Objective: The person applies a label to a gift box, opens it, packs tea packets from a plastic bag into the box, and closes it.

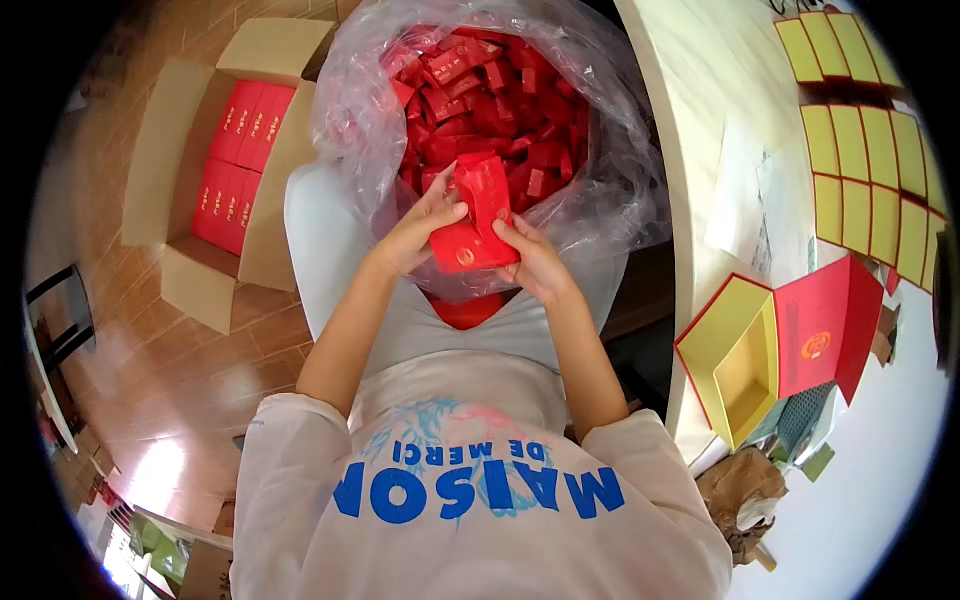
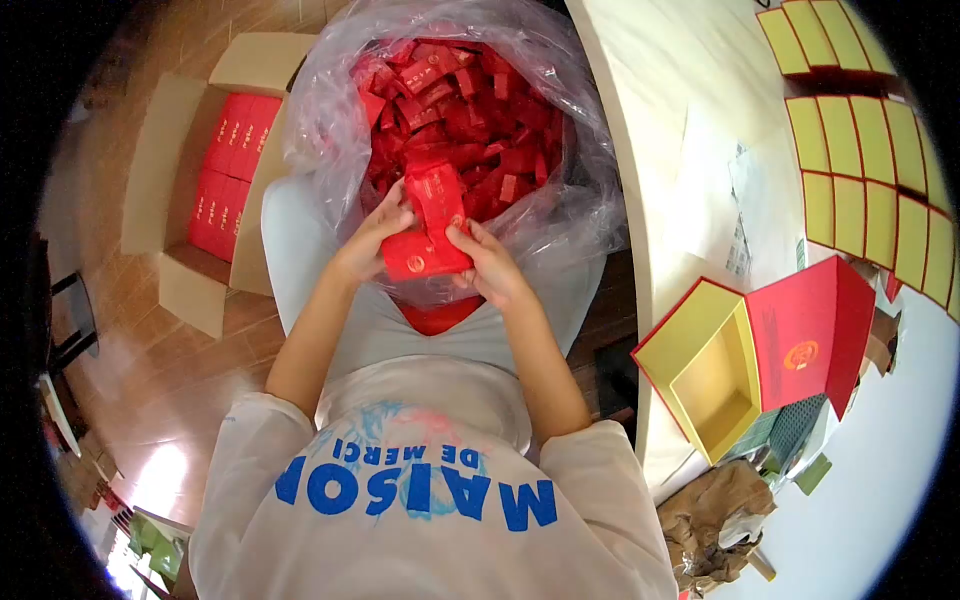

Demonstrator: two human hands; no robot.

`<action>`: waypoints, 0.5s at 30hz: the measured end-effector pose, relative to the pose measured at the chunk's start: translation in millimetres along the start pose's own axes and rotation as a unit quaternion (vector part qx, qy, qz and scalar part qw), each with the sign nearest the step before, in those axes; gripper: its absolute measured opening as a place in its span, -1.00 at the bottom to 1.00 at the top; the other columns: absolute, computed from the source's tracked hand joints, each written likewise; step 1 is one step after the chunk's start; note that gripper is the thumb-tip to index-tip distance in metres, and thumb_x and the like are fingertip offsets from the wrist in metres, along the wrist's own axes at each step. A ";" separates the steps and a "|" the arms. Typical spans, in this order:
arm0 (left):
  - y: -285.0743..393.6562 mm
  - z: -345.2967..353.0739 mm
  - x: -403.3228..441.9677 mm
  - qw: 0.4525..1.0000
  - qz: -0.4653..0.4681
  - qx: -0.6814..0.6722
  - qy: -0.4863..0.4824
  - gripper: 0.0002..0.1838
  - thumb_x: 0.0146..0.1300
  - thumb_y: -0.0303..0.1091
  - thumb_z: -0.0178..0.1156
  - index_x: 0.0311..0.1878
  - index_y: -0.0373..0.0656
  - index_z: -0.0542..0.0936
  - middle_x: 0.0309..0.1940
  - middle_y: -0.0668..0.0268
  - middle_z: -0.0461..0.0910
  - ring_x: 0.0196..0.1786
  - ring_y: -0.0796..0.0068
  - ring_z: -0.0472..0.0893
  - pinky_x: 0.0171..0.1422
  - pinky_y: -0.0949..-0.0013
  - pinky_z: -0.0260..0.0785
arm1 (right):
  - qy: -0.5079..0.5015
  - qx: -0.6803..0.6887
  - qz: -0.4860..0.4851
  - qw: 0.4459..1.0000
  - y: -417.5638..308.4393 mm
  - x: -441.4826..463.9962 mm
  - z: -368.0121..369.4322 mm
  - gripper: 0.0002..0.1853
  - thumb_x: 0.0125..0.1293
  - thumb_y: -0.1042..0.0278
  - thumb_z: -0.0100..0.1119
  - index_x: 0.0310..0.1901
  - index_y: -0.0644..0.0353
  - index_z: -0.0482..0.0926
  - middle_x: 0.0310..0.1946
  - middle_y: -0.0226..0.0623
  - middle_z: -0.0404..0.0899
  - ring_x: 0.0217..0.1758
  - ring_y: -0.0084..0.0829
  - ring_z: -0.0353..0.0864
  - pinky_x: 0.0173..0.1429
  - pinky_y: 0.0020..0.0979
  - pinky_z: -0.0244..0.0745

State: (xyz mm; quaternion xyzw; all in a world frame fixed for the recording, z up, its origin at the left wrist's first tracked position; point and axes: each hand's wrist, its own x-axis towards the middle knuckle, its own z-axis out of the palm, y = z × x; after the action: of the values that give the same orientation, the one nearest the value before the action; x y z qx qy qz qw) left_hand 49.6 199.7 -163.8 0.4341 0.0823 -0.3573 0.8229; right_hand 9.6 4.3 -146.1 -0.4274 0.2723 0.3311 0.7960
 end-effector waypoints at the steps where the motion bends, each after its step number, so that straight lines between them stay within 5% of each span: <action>1: 2.5 3.1 -1.6 0.994 0.006 -0.059 -0.089 -0.02 0.24 -0.18 0.29 0.53 0.02 -0.18 0.39 0.16 0.19 0.39 0.24 0.27 0.43 0.19 0.16 | -0.037 0.027 0.031 0.998 3.0 -5.9 -3.2 -0.69 0.41 0.18 0.09 0.12 0.04 0.43 -0.25 -0.45 0.58 -0.44 -0.65 0.50 -0.59 -0.57 0.23; 5: -1.3 19.7 -8.1 0.990 -0.034 -0.056 -0.126 -0.11 0.28 -0.20 0.24 0.52 0.07 -0.12 0.36 0.16 0.25 0.38 0.24 0.32 0.40 0.13 0.25 | -0.040 0.029 0.066 0.997 18.2 -21.6 1.4 -0.66 0.39 0.11 0.12 0.11 0.04 0.45 -0.28 -0.50 0.58 -0.44 -0.67 0.50 -0.62 -0.59 0.16; 7: -1.0 28.0 -10.8 0.999 -0.021 -0.033 -0.002 -0.15 0.29 -0.25 0.22 0.50 0.09 -0.09 0.25 0.21 0.35 0.29 0.28 0.40 0.34 0.11 0.30 | -0.006 0.023 0.078 0.997 20.1 -26.1 -1.5 -0.64 0.37 0.08 0.15 0.09 0.06 0.46 -0.30 -0.51 0.58 -0.43 -0.66 0.51 -0.59 -0.55 0.20; 9: -6.3 18.3 -3.5 0.998 0.019 -0.024 0.056 -0.16 0.28 -0.27 0.24 0.48 0.09 -0.07 0.20 0.24 0.36 0.25 0.34 0.41 0.31 0.19 0.31 | 0.058 0.020 0.068 0.996 26.9 -24.2 -14.0 -0.66 0.38 0.09 0.13 0.08 0.03 0.48 -0.09 -0.48 0.58 -0.17 -0.59 0.56 -0.28 -0.49 0.42; 10: -7.6 12.4 -1.0 0.992 0.057 -0.015 0.114 -0.16 0.26 -0.29 0.25 0.46 0.09 -0.06 0.16 0.26 0.37 0.20 0.39 0.42 0.27 0.26 0.32 | 0.055 0.018 0.070 0.996 26.2 -23.1 -12.2 -0.66 0.38 0.09 0.13 0.08 0.03 0.48 -0.09 -0.48 0.58 -0.17 -0.59 0.56 -0.28 -0.49 0.42; 12: -9.6 -1.3 0.5 0.986 0.093 0.027 0.139 -0.16 0.26 -0.30 0.25 0.46 0.08 -0.07 0.15 0.26 0.37 0.18 0.41 0.42 0.27 0.29 0.31 | 0.182 0.208 0.016 0.961 23.5 -19.3 -8.8 -0.71 0.36 0.10 0.15 -0.03 0.10 0.49 -0.26 -0.41 0.58 -0.31 -0.52 0.52 -0.37 -0.49 0.34; 15: -14.6 -5.3 2.1 0.970 0.150 0.094 0.164 -0.16 0.26 -0.32 0.23 0.47 0.05 -0.09 0.20 0.23 0.31 0.23 0.42 0.36 0.34 0.34 0.21 | 0.159 0.318 -0.031 0.934 44.4 2.5 -22.6 -0.75 0.36 0.18 0.15 -0.06 0.14 0.49 -0.23 -0.36 0.57 -0.27 -0.43 0.48 -0.23 -0.43 0.38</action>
State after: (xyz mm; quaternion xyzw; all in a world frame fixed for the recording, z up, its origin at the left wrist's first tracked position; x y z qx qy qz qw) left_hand 42.4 197.3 -177.5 0.5697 0.1160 -0.1596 0.7978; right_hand -26.0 4.0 -181.1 -0.2072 0.4727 0.1305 0.8465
